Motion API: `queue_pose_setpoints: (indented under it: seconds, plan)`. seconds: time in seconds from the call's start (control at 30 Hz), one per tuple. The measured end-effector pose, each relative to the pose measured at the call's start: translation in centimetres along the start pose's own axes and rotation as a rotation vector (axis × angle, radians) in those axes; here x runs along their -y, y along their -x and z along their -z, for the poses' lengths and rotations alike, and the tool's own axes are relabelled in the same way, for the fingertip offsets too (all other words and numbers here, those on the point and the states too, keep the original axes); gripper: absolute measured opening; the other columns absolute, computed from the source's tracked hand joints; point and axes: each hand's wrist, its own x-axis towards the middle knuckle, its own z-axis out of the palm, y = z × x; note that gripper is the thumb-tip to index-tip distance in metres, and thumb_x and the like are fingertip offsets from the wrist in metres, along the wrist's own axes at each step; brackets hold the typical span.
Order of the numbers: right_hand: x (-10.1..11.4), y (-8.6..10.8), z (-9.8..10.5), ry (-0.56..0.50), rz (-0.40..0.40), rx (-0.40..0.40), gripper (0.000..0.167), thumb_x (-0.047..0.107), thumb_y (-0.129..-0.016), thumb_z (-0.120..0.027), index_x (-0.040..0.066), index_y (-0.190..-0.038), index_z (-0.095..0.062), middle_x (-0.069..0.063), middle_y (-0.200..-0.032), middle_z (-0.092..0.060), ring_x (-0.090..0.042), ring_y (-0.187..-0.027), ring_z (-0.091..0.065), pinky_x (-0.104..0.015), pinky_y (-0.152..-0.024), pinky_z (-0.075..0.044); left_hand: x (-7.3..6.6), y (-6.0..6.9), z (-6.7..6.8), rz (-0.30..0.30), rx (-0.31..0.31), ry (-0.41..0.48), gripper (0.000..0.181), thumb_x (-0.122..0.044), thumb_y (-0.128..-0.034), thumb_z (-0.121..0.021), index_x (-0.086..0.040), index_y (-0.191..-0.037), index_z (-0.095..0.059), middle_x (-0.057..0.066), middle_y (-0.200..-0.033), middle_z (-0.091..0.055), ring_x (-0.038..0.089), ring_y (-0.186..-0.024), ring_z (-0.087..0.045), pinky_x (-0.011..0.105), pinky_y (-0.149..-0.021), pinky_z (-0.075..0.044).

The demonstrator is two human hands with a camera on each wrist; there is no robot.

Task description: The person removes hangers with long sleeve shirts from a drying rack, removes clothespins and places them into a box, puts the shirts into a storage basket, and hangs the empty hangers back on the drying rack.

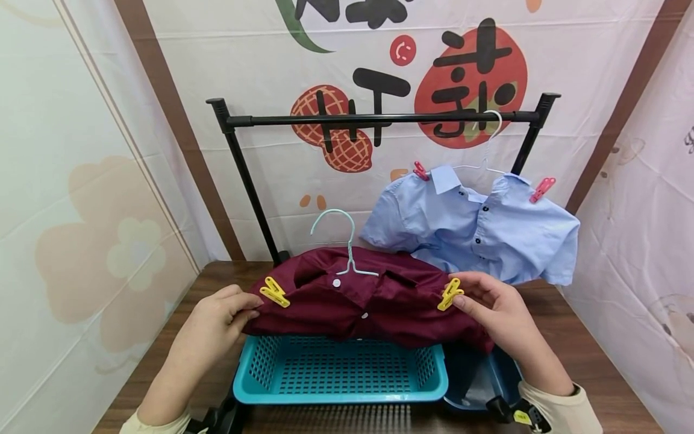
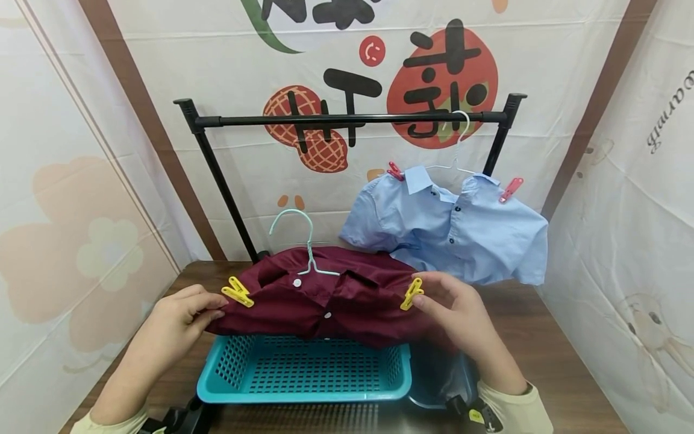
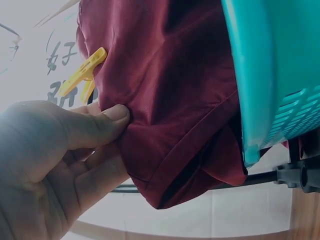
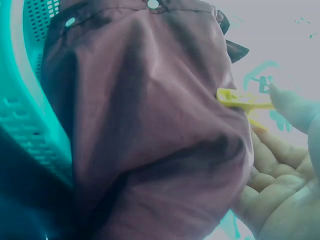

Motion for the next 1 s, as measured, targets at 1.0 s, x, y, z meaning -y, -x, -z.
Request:
queue_pose_setpoints:
  seconds: [1.0]
  plan:
    - [0.47, 0.16, -0.89, -0.301, 0.071, -0.104, 0.014, -0.008, -0.099, -0.06, -0.012, -0.112, -0.061, 0.0, -0.099, -0.074, -0.008, -0.085, -0.072, -0.022, -0.075, -0.059, 0.06, 0.01, 0.07, 0.006, 0.017, 0.003, 0.029, 0.003, -0.0751, -0.087, -0.019, -0.089, -0.077, -0.013, -0.082, -0.061, 0.0, -0.067, -0.048, 0.013, -0.059, -0.041]
